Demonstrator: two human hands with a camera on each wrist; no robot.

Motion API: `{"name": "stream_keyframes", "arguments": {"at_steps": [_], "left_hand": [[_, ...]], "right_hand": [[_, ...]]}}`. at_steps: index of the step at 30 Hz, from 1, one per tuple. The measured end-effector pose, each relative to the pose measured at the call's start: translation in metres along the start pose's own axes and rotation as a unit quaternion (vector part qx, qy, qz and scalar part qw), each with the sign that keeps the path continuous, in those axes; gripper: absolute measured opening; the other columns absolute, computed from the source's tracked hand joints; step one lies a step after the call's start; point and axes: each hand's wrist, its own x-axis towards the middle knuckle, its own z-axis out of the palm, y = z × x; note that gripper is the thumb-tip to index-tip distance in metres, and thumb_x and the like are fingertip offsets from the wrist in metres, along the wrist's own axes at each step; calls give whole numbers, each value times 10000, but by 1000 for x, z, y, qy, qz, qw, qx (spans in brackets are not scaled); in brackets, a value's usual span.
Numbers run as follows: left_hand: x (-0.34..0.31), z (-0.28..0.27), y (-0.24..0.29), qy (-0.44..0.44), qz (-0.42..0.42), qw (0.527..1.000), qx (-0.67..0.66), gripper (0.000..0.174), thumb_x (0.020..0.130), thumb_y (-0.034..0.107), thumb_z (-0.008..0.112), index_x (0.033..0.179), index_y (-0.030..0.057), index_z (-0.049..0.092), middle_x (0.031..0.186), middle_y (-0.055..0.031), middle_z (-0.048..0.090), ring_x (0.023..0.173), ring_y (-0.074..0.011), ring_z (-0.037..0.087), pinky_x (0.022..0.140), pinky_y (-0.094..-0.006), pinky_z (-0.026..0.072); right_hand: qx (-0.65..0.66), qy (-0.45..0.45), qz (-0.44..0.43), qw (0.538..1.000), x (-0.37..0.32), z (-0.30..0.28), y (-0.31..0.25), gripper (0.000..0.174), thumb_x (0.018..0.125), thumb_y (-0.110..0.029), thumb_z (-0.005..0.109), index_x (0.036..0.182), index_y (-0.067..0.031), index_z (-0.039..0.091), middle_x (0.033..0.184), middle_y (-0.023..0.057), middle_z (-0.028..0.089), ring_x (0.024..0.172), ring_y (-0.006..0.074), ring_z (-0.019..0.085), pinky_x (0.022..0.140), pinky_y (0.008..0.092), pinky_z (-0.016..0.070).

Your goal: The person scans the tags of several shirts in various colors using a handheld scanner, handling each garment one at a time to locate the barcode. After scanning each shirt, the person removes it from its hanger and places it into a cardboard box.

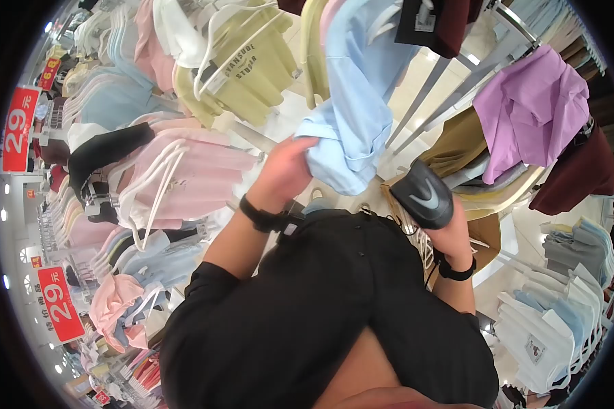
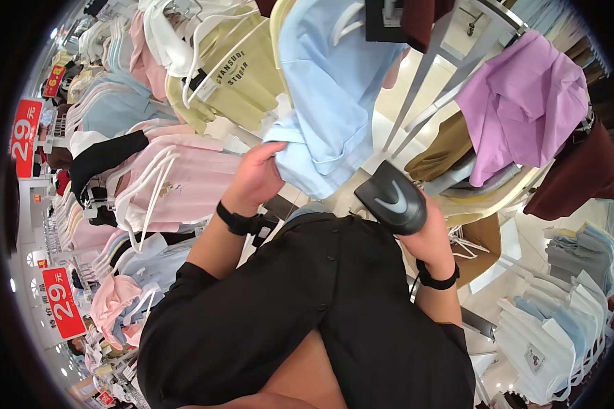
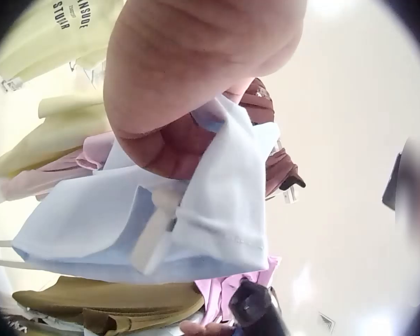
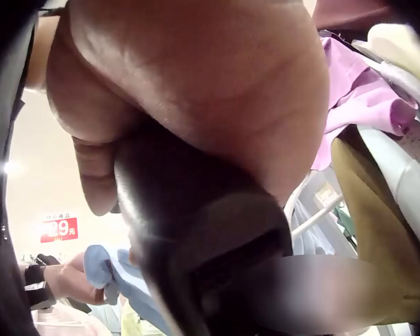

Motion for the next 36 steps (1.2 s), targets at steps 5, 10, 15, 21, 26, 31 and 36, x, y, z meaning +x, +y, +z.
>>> {"name": "stream_keyframes", "arguments": {"at_steps": [5, 10, 15, 21, 26, 31, 36], "left_hand": [[-7, 21, 19, 13, -9, 1000, -26, 457, 1035, 172, 467, 1442, -35, 447, 1384, -142, 588, 1265, -281, 581, 1092, -440, 437], [-11, 48, 24, 20, -15, 1000, -13, 499, 1054, 192, 436, 1518, 30, 350, 1442, -129, 528, 1293, -275, 561, 1082, -451, 453], [-2, 66, 20, -25, -24, 999, -38, 491, 1064, 199, 434, 1519, 45, 331, 1423, -130, 527, 1268, -283, 577, 1040, -459, 508], [-1, 61, 21, -73, -54, 996, -3, 456, 1077, 188, 432, 1496, 22, 359, 1402, -132, 543, 1266, -293, 581, 1054, -490, 496], [-5, 49, 24, -117, -28, 962, 243, 319, 997, 56, 572, 1295, 28, 463, 1236, -101, 616, 1160, -200, 610, 995, -373, 499], [-10, 46, -4, -122, 151, 905, 380, 404, 870, -21, 730, 1175, 51, 476, 1034, -44, 617, 968, -136, 601, 869, -306, 501], [-11, 66, 1, -139, 303, 785, 523, 621, 750, 12, 845, 1299, 57, 558, 976, -56, 560, 878, -172, 563, 785, -309, 488]], "right_hand": [[8, -52, 2, 999, -8, -4, 1, 552, 741, -81, 793, 1257, 24, 627, 1232, 161, 686, 1111, 306, 669, 966, 371, 506], [47, -138, -95, 985, 9, 15, -4, 467, 748, -94, 790, 1178, 47, 672, 1549, 229, 411, 1313, 321, 547, 987, 379, 492], [-23, -146, -158, 976, 27, 33, -36, 399, 764, -115, 774, 1132, 22, 706, 1624, 255, 277, 1396, 393, 474, 989, 379, 487], [75, -91, -62, 991, 32, 44, -44, 631, 756, -72, 793, 1346, 6, 581, 1411, 176, 567, 1258, 260, 590, 1030, 348, 458], [89, 20, 4, 996, 14, 33, -23, 711, 722, -26, 831, 1358, 31, 520, 1220, 118, 648, 1093, 210, 628, 968, 348, 479], [246, 66, 3, 967, 15, 41, -33, 576, 726, -81, 824, 1231, 16, 564, 969, 133, 660, 839, 241, 647, 717, 365, 530], [274, 44, -2, 961, 15, 38, -33, 607, 714, -83, 826, 1251, 16, 560, 999, 138, 663, 859, 252, 654, 712, 374, 535]]}}
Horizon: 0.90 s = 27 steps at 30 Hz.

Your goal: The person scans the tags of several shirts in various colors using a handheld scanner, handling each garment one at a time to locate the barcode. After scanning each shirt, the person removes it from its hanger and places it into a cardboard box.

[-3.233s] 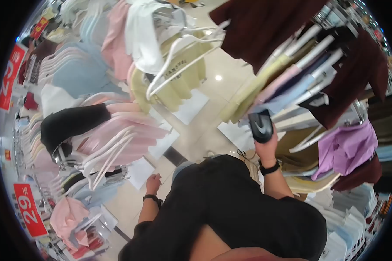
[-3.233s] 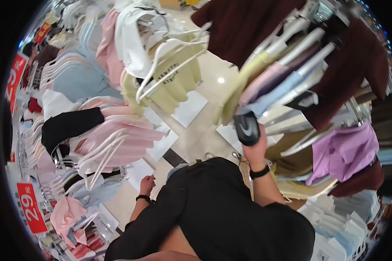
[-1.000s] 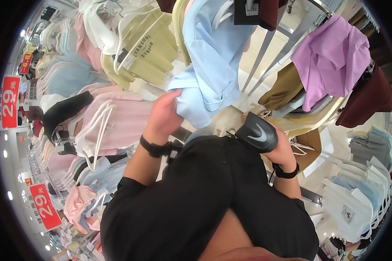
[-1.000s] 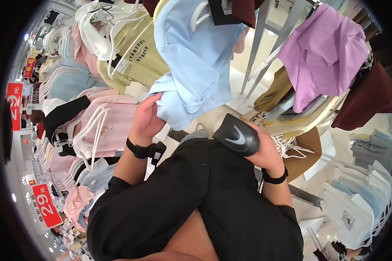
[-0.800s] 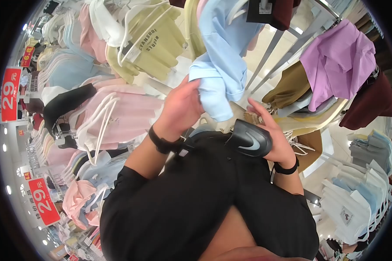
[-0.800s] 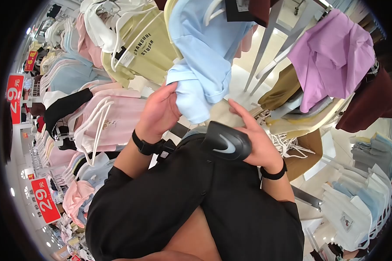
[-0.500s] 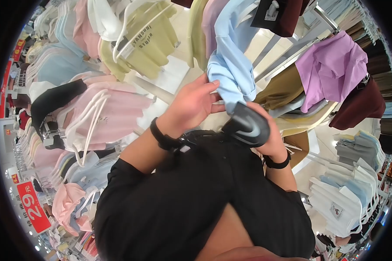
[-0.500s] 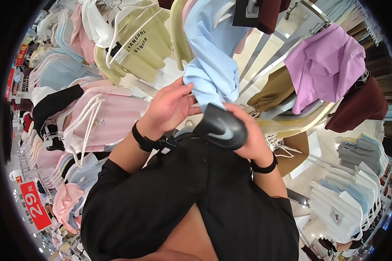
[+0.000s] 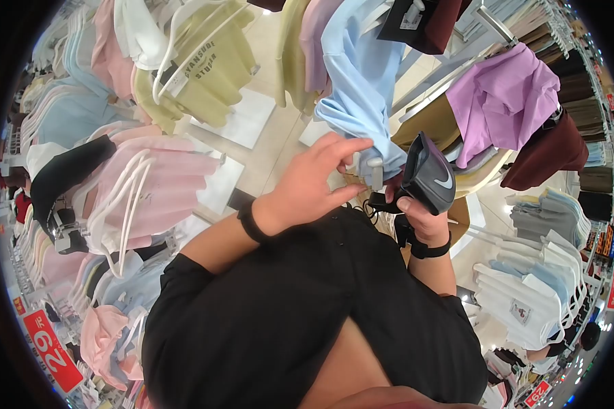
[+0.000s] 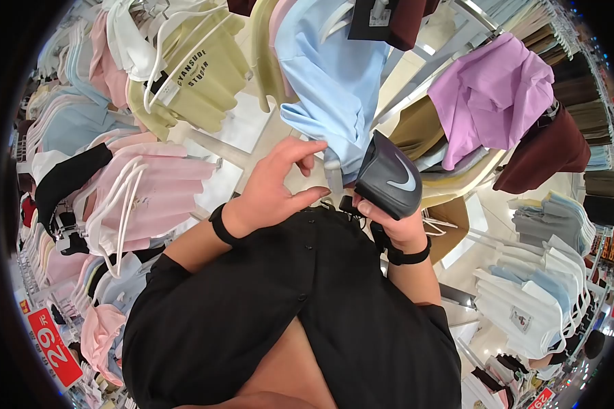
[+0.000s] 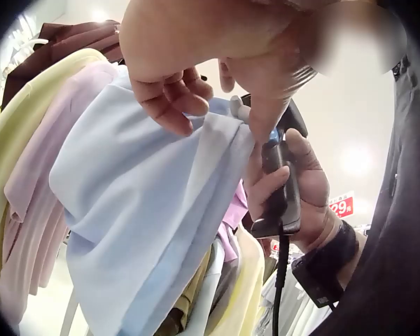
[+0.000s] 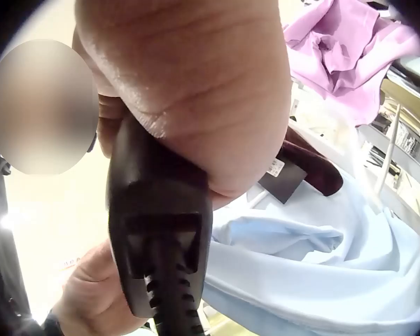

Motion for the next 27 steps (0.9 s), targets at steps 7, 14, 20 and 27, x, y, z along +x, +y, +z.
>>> {"name": "stream_keyframes", "arguments": {"at_steps": [7, 14, 20, 27], "left_hand": [[6, 1, -3, 17, 34, 999, 3, 547, 698, 80, 889, 1206, 75, 686, 1037, -51, 509, 852, -176, 513, 759, -312, 468], [13, -3, -9, 44, 2, 997, -63, 192, 871, 104, 765, 1030, 28, 691, 918, -64, 584, 784, -171, 571, 740, -304, 489], [7, -4, -22, 123, -33, 988, -93, 93, 933, 87, 691, 934, 1, 656, 840, -71, 613, 745, -158, 579, 709, -297, 484], [-27, -15, -62, 66, -153, 984, -60, 87, 970, 84, 655, 965, 1, 629, 926, -39, 627, 802, -119, 562, 780, -273, 469]], "right_hand": [[6, 10, 4, 1000, -5, 6, -2, 651, 716, -58, 820, 1298, 34, 545, 1019, 138, 671, 854, 238, 660, 693, 347, 534], [-60, -6, 9, 998, -7, 7, -2, 658, 716, -28, 816, 1311, 43, 544, 988, 119, 686, 815, 193, 662, 722, 327, 536], [-85, 6, -20, 996, -7, 1, 7, 653, 712, -56, 837, 1288, 37, 544, 973, 124, 677, 814, 210, 658, 736, 352, 536], [74, 50, -54, 995, -6, 4, 1, 632, 727, -81, 795, 1293, 30, 539, 1000, 128, 634, 873, 263, 647, 712, 387, 535]]}}
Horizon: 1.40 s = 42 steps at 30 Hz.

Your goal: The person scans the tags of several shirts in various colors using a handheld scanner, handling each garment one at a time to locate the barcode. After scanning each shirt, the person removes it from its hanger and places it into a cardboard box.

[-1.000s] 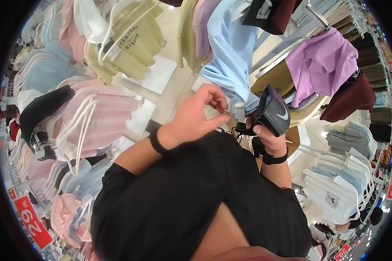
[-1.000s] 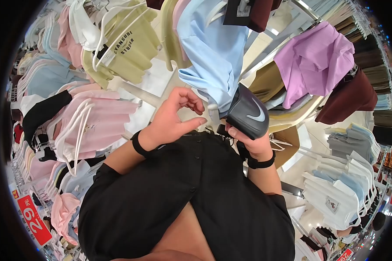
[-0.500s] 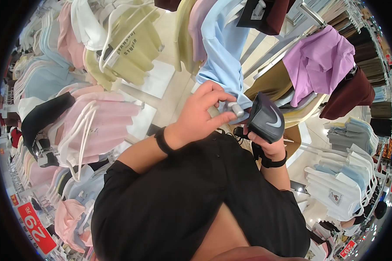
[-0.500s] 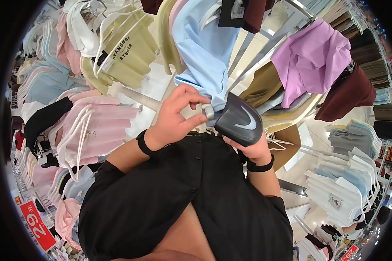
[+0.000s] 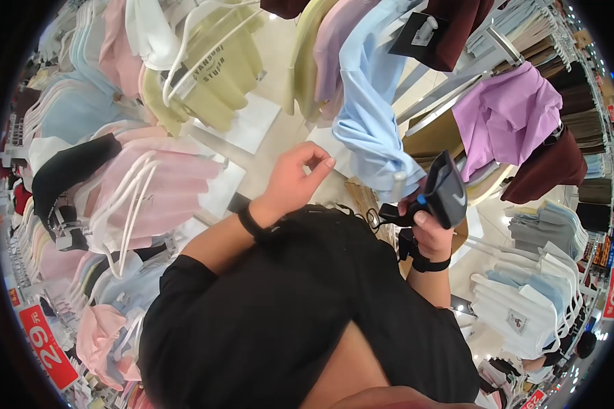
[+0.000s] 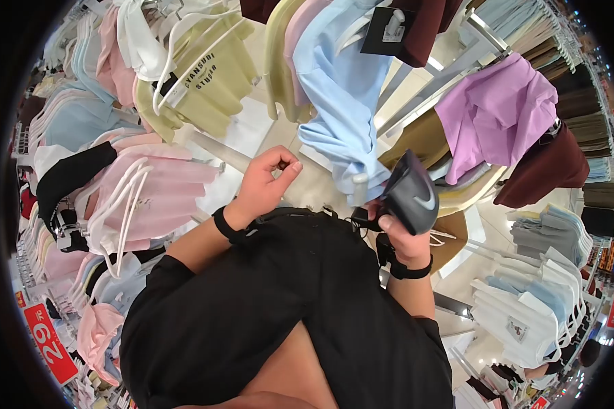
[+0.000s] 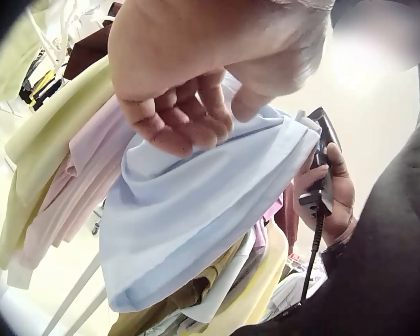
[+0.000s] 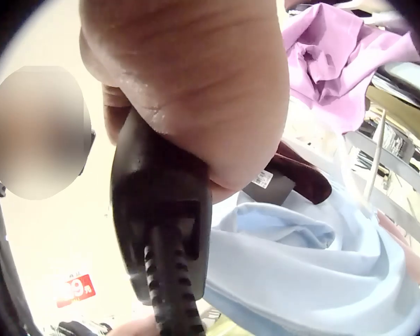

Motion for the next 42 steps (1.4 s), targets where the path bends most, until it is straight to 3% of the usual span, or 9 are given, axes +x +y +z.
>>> {"name": "stream_keyframes", "arguments": {"at_steps": [6, 17, 22, 23, 27, 30, 36, 37, 42], "left_hand": [[9, 10, -12, -142, -130, 981, 7, 271, 955, 182, 688, 1165, 15, 651, 1046, -61, 672, 857, -145, 620, 819, -306, 517], [42, 44, -115, -127, -125, 980, -91, 681, 943, 278, 687, 1485, -3, 386, 1454, -183, 519, 1271, -276, 574, 1040, -387, 478], [40, 69, -158, -212, -122, 922, -302, 618, 992, 292, 644, 1483, 2, 404, 1466, -153, 522, 1305, -252, 553, 1096, -383, 448], [38, 73, -161, -235, -161, 894, -345, 602, 995, 283, 640, 1477, 0, 414, 1454, -152, 533, 1296, -251, 562, 1092, -385, 456], [34, 83, -163, -253, -286, 806, -452, 538, 1010, 246, 625, 1452, -7, 453, 1406, -148, 577, 1259, -250, 597, 1075, -390, 485], [39, 63, -151, -207, -333, 787, -477, 491, 1021, 219, 614, 1433, -13, 482, 1369, -145, 610, 1231, -248, 623, 1062, -395, 507], [48, -16, -105, -45, -358, 825, -435, 439, 1027, 277, 613, 1322, -42, 552, 1258, -139, 670, 1109, -247, 682, 973, -386, 548], [49, -23, -100, -29, -354, 828, -435, 435, 1027, 279, 613, 1312, -45, 560, 1251, -134, 672, 1105, -246, 679, 961, -381, 546], [49, -37, -84, -32, -342, 850, -400, 460, 1031, 286, 604, 1333, -55, 534, 1243, -149, 671, 1098, -247, 688, 966, -372, 555]], "right_hand": [[79, 12, -48, 996, 2, -14, 1, 596, 790, -131, 764, 1332, -20, 543, 1243, 134, 599, 1042, 275, 620, 675, 396, 519], [-71, -43, 21, 996, -17, 1, -11, 654, 664, -73, 875, 1224, 25, 552, 1049, 113, 609, 796, 283, 644, 668, 414, 541], [-453, -171, -241, 841, -16, -12, -27, 659, 763, -222, 843, 1303, -14, 528, 1135, 141, 652, 912, 296, 679, 807, 421, 532], [-502, -92, -271, 816, -17, 8, -35, 429, 821, -247, 787, 1150, -33, 613, 1008, 119, 680, 822, 291, 682, 730, 407, 528], [-184, -7, -132, 974, -38, -40, -16, 594, 713, -255, 883, 1187, 1, 634, 1037, 81, 687, 935, 219, 675, 801, 378, 529], [-38, 28, -174, 984, -36, -61, -12, 758, 660, -136, 882, 1330, 18, 563, 1235, 137, 657, 1025, 306, 685, 862, 443, 579], [53, 33, -131, 989, -16, -56, -37, 694, 823, -67, 739, 1454, -97, 452, 1329, 73, 590, 1142, 227, 585, 763, 400, 541], [53, 106, -137, 983, -12, -40, -39, 544, 807, -97, 739, 1306, -17, 538, 1140, 111, 601, 998, 258, 615, 736, 412, 524], [55, 68, -111, 990, -5, -32, -37, 524, 797, -83, 753, 1273, -22, 544, 1130, 89, 589, 960, 248, 625, 742, 407, 532]]}}
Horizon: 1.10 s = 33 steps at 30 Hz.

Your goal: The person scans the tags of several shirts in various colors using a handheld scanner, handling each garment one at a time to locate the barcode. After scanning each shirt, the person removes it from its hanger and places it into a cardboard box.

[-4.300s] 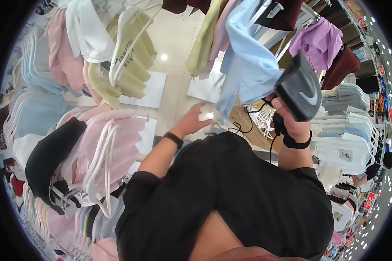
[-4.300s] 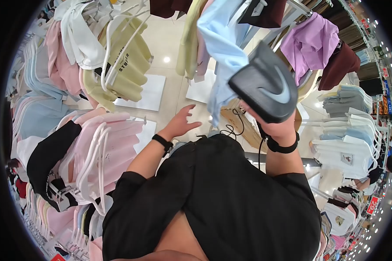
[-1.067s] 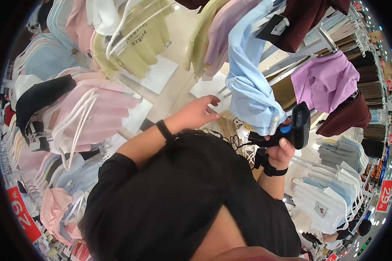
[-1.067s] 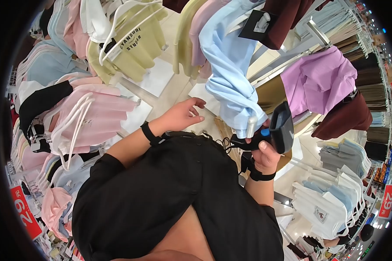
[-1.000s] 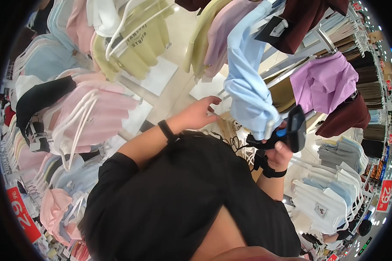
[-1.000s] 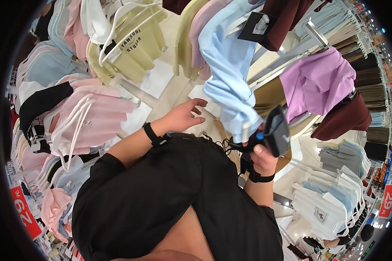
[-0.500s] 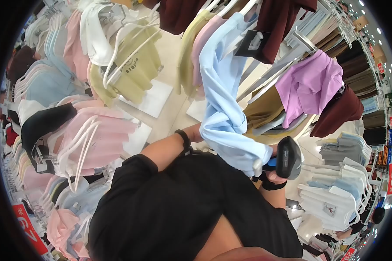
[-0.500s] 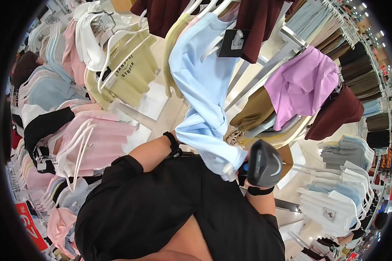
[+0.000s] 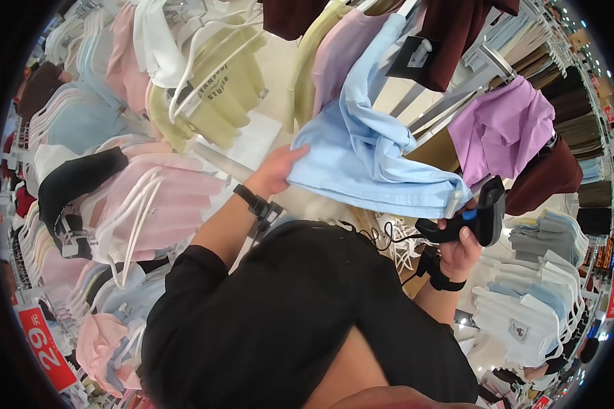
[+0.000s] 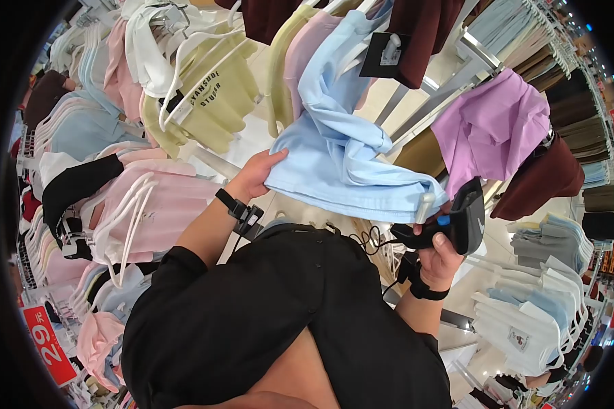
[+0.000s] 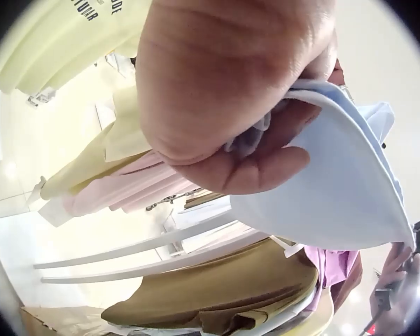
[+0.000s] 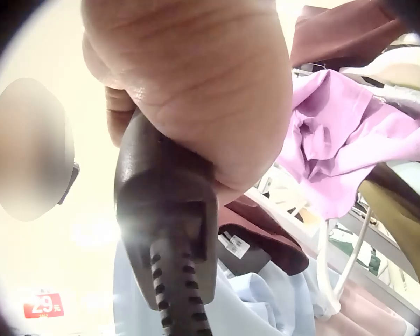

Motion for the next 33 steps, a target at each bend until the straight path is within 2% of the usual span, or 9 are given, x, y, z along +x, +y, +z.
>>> {"name": "stream_keyframes", "arguments": {"at_steps": [5, 8, 9, 12, 15, 18, 23, 27, 33], "left_hand": [[22, -25, -26, -10, 41, 976, 212, 561, 1048, 292, 573, 1472, -41, 421, 1396, -162, 580, 1303, -269, 565, 1086, -359, 450], [9, -10, -32, 124, 136, 742, 645, 561, 1051, 321, 539, 1482, -19, 425, 1449, -163, 519, 1312, -264, 528, 1093, -376, 436], [5, -5, -29, 82, 165, 767, 615, 605, 1044, 346, 551, 1506, -10, 392, 1500, -153, 458, 1360, -267, 473, 1112, -378, 416], [-26, 48, -5, -133, 67, 977, 156, 706, 986, 372, 642, 1524, 7, 367, 1459, -123, 499, 1370, -214, 464, 1131, -368, 388], [-36, 73, 2, -211, -9, 976, 55, 662, 991, 266, 650, 1536, 36, 355, 1421, -103, 521, 1325, -182, 496, 1107, -348, 405], [-36, 90, 3, -171, 62, 954, 240, 543, 976, 228, 670, 1428, 14, 458, 1322, -88, 572, 1186, -159, 552, 1012, -333, 456], [-17, 57, -7, -53, 135, 956, 253, 366, 964, 193, 660, 1270, 7, 586, 1070, -77, 679, 999, -167, 629, 890, -329, 497], [-5, 17, -6, 74, 197, 897, 389, 261, 971, 229, 630, 1126, 21, 656, 927, -119, 709, 860, -219, 676, 793, -357, 524], [9, -11, -1, 143, 218, 821, 509, 272, 902, 168, 659, 1120, 5, 659, 958, -195, 721, 919, -325, 702, 804, -385, 534]], "right_hand": [[-26, -54, 27, 998, -2, -17, 13, 642, 770, -80, 803, 1336, -9, 507, 1184, 98, 611, 951, 268, 647, 706, 408, 552], [-101, -87, 120, 984, -5, 2, 16, 694, 720, -86, 879, 1311, 26, 534, 1197, 125, 628, 982, 243, 659, 844, 387, 557], [-163, -76, 139, 974, -8, 3, 23, 730, 716, -81, 888, 1339, 28, 524, 1222, 127, 633, 1052, 238, 646, 911, 380, 531], [-334, -146, 186, 913, 2, 43, 19, 766, 721, -85, 888, 1388, 26, 529, 1287, 127, 652, 1167, 194, 615, 1029, 347, 467], [-279, -275, 177, 903, 8, 48, 34, 628, 763, -121, 816, 1323, 38, 580, 1212, 165, 685, 1108, 239, 655, 986, 359, 489], [-315, -364, 166, 861, 19, 57, 30, 639, 759, -118, 807, 1334, 31, 571, 1226, 172, 679, 1116, 259, 658, 988, 361, 488], [-314, -273, 163, 895, 2, 22, 44, 696, 740, -119, 840, 1357, 26, 555, 1201, 154, 697, 1106, 249, 669, 983, 365, 495], [-207, -98, 322, 919, -4, 28, 18, 650, 764, -110, 880, 1330, 8, 584, 1200, 84, 706, 1075, 177, 656, 962, 319, 493], [-265, -84, 247, 928, -11, 4, 30, 608, 772, -66, 869, 1311, 6, 597, 1177, 69, 708, 1052, 143, 629, 945, 304, 489]]}}
